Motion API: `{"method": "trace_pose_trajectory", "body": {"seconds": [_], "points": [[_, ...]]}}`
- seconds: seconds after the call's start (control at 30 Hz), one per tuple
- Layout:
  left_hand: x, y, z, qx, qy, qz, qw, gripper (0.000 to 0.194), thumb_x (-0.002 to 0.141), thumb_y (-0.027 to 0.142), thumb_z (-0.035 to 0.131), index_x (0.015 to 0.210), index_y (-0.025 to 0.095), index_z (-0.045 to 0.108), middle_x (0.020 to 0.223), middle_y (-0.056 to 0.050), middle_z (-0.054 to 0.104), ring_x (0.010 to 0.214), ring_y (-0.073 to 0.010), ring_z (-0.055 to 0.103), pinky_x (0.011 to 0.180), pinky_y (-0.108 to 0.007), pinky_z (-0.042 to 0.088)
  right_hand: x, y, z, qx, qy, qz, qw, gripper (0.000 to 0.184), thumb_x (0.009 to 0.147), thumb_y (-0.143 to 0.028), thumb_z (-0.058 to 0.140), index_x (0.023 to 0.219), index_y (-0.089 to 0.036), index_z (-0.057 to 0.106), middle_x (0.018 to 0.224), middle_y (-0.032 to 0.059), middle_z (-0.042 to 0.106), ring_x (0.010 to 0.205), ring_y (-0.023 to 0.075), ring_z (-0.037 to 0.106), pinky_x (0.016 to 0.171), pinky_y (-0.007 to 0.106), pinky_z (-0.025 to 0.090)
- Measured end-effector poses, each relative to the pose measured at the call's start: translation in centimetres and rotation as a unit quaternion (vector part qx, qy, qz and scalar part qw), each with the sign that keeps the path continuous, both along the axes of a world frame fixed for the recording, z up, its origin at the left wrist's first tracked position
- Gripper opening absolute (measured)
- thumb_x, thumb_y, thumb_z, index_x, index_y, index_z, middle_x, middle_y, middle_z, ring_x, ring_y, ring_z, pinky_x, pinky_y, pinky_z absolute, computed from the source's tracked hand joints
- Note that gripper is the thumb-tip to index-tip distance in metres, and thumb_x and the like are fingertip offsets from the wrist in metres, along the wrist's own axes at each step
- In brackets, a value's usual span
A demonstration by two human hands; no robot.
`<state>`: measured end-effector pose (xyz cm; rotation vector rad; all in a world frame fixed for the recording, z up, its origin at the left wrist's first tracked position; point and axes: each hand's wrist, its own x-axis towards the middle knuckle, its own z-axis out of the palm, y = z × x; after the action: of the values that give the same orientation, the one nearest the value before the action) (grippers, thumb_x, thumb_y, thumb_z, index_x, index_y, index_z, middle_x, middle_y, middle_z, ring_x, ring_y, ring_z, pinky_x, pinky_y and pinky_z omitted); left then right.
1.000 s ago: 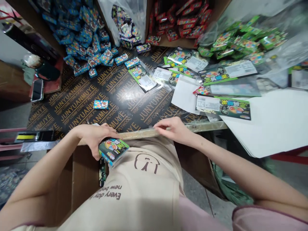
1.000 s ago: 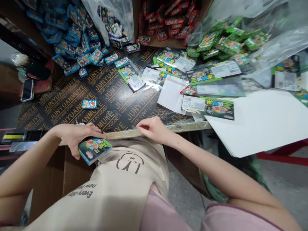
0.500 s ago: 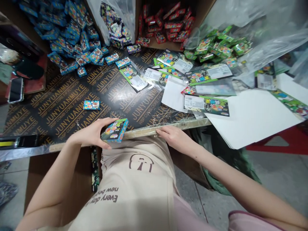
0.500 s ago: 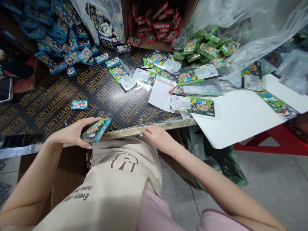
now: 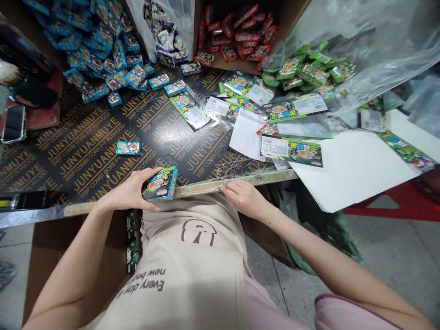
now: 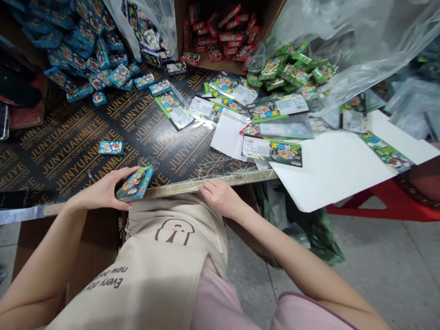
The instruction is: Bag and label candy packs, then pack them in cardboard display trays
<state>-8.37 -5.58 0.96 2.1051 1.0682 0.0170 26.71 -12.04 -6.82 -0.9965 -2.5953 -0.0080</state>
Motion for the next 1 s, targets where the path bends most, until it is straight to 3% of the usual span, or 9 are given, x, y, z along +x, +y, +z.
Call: {"method": "trace_pose_trajectory", "body": {"seconds": [0.17, 0.27, 0.33, 0.5, 0.57, 0.63, 0.7, 0.8, 1.0], "points": [[0.7, -0.1, -0.1, -0.006, 0.004, 0.020, 1.000, 0.099, 0.059, 0.057, 0.078, 0.142, 0.018, 0.039, 0.139, -0.012, 0.051, 0.123, -0.0322, 0.051, 0.107, -0.042, 0.036, 0.5, 0.0, 1.0, -0.146, 0.111, -0.029, 0.983, 0.022, 0.090, -0.018, 0.050, 0.105, -0.012, 0.065, 0.080, 0.0084, 0.064, 0.070, 0.0170, 0.059, 0.066, 0.030, 0.051], [2.2, -0.4, -0.4, 0.035, 0.041, 0.053, 0.997, 0.099, 0.057, 0.053, 0.079, 0.141, 0.018, 0.040, 0.130, -0.013, 0.055, 0.119, -0.0324, 0.051, 0.106, -0.046, 0.033, -0.7, 0.7, 2.2, -0.238, 0.251, -0.113, 0.931, 0.030, 0.089, -0.029, 0.058, 0.115, -0.016, 0.064, 0.081, 0.0059, 0.065, 0.066, 0.0145, 0.060, 0.065, 0.030, 0.052], [3.4, -0.6, -0.7, 0.091, 0.055, 0.074, 0.992, 0.096, 0.055, 0.051, 0.078, 0.138, 0.019, 0.042, 0.121, -0.011, 0.057, 0.115, -0.0318, 0.052, 0.104, -0.047, 0.031, -2.5, 1.5, 3.0, -0.334, 0.363, -0.145, 0.858, 0.035, 0.089, -0.036, 0.058, 0.119, -0.018, 0.063, 0.084, 0.0053, 0.066, 0.067, 0.0140, 0.062, 0.064, 0.029, 0.054], [5.4, -1.0, -1.8, 0.205, 0.036, 0.106, 0.972, 0.088, 0.059, 0.047, 0.074, 0.136, 0.019, 0.043, 0.115, -0.010, 0.057, 0.109, -0.0296, 0.051, 0.101, -0.046, 0.029, -7.8, 3.3, 3.7, -0.572, 0.556, -0.089, 0.597, 0.057, 0.082, -0.038, 0.066, 0.135, -0.024, 0.051, 0.091, 0.0026, 0.069, 0.070, 0.0128, 0.064, 0.061, 0.028, 0.058], [5.4, -1.1, -2.0, 0.238, 0.031, 0.122, 0.963, 0.085, 0.061, 0.043, 0.072, 0.137, 0.020, 0.042, 0.114, -0.010, 0.057, 0.108, -0.0292, 0.051, 0.101, -0.046, 0.029, -8.9, 3.7, 3.6, -0.598, 0.598, -0.083, 0.527, 0.066, 0.076, -0.034, 0.073, 0.137, -0.025, 0.049, 0.085, 0.0000, 0.069, 0.068, 0.0119, 0.063, 0.062, 0.029, 0.059], [5.3, -1.2, -2.1, 0.270, 0.033, 0.131, 0.953, 0.084, 0.062, 0.041, 0.070, 0.138, 0.020, 0.042, 0.116, -0.011, 0.056, 0.110, -0.0294, 0.051, 0.102, -0.046, 0.027, -9.4, 3.9, 3.4, -0.611, 0.619, -0.087, 0.486, 0.066, 0.073, -0.032, 0.075, 0.134, -0.023, 0.052, 0.078, -0.0012, 0.069, 0.065, 0.0114, 0.062, 0.060, 0.028, 0.059], [5.1, -1.4, -2.1, 0.306, 0.045, 0.130, 0.942, 0.081, 0.064, 0.040, 0.069, 0.138, 0.018, 0.043, 0.117, -0.013, 0.056, 0.112, -0.0307, 0.050, 0.105, -0.049, 0.024, -9.4, 3.9, 3.3, -0.618, 0.622, -0.101, 0.471, 0.064, 0.071, -0.033, 0.077, 0.130, -0.021, 0.056, 0.076, -0.0009, 0.069, 0.063, 0.0114, 0.062, 0.058, 0.028, 0.059], [5.3, -1.9, -2.0, 0.359, 0.070, 0.131, 0.921, 0.074, 0.069, 0.036, 0.067, 0.137, 0.019, 0.047, 0.117, -0.014, 0.057, 0.113, -0.0323, 0.049, 0.109, -0.052, 0.019, -9.2, 4.2, 3.1, -0.609, 0.605, -0.129, 0.497, 0.063, 0.066, -0.031, 0.078, 0.126, -0.021, 0.059, 0.081, 0.0006, 0.071, 0.065, 0.0121, 0.064, 0.057, 0.026, 0.058], [5.5, -3.3, -2.5, 0.436, 0.067, 0.151, 0.885, 0.061, 0.074, 0.020, 0.063, 0.134, 0.030, 0.053, 0.118, -0.011, 0.058, 0.115, -0.0309, 0.049, 0.109, -0.051, 0.017, -8.6, 4.7, 4.0, -0.518, 0.529, -0.097, 0.665, 0.061, 0.065, -0.017, 0.073, 0.125, -0.021, 0.060, 0.083, -0.0001, 0.071, 0.074, 0.0134, 0.068, 0.074, 0.029, 0.059]]}}
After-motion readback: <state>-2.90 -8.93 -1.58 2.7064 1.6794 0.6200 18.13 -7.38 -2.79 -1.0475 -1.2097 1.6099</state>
